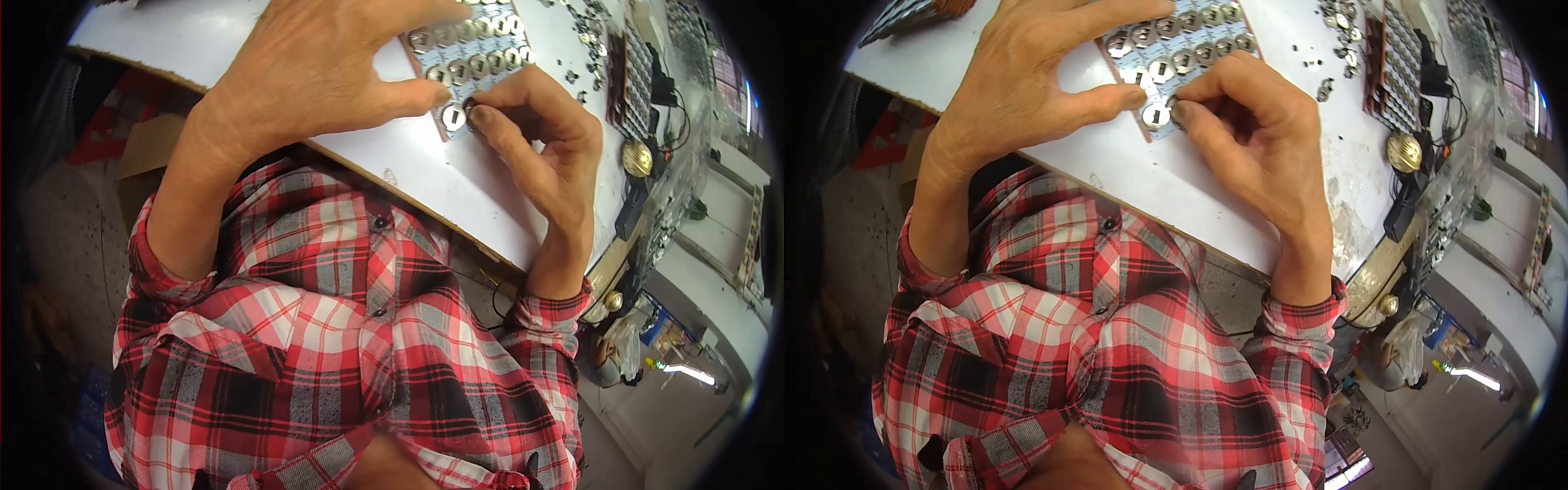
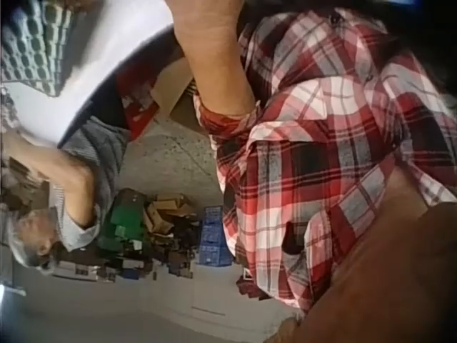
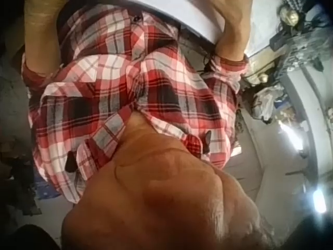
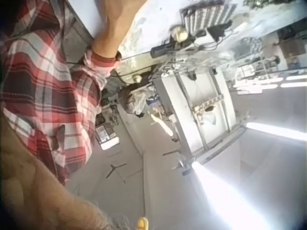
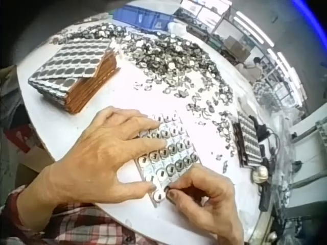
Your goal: Manually placing small metal washers or components into a perforated assembly tray at a workbench.
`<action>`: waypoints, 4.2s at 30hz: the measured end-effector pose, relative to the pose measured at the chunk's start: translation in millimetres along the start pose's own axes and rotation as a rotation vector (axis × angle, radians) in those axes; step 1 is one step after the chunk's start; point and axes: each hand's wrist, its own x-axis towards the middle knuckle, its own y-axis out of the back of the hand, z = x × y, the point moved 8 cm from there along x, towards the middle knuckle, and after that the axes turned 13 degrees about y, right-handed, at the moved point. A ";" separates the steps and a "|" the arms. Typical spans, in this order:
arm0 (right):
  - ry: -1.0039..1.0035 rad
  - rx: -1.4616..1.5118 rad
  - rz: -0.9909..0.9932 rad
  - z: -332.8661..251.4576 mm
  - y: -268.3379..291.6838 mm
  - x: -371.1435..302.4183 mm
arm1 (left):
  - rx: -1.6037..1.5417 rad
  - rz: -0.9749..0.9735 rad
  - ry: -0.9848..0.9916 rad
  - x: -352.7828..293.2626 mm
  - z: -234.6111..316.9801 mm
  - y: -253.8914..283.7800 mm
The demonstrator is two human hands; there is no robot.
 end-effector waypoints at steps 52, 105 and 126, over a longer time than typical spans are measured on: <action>0.015 -0.040 0.147 -3.7 12.1 -7.7 | 0.351 -0.405 0.396 20.0 15.5 9.1; -0.115 -0.305 0.343 53.3 86.5 17.6 | 0.459 -0.419 0.352 21.5 22.3 -0.4; 0.156 -0.537 0.233 68.3 95.8 28.1 | 0.419 -0.364 0.365 18.2 20.0 -1.6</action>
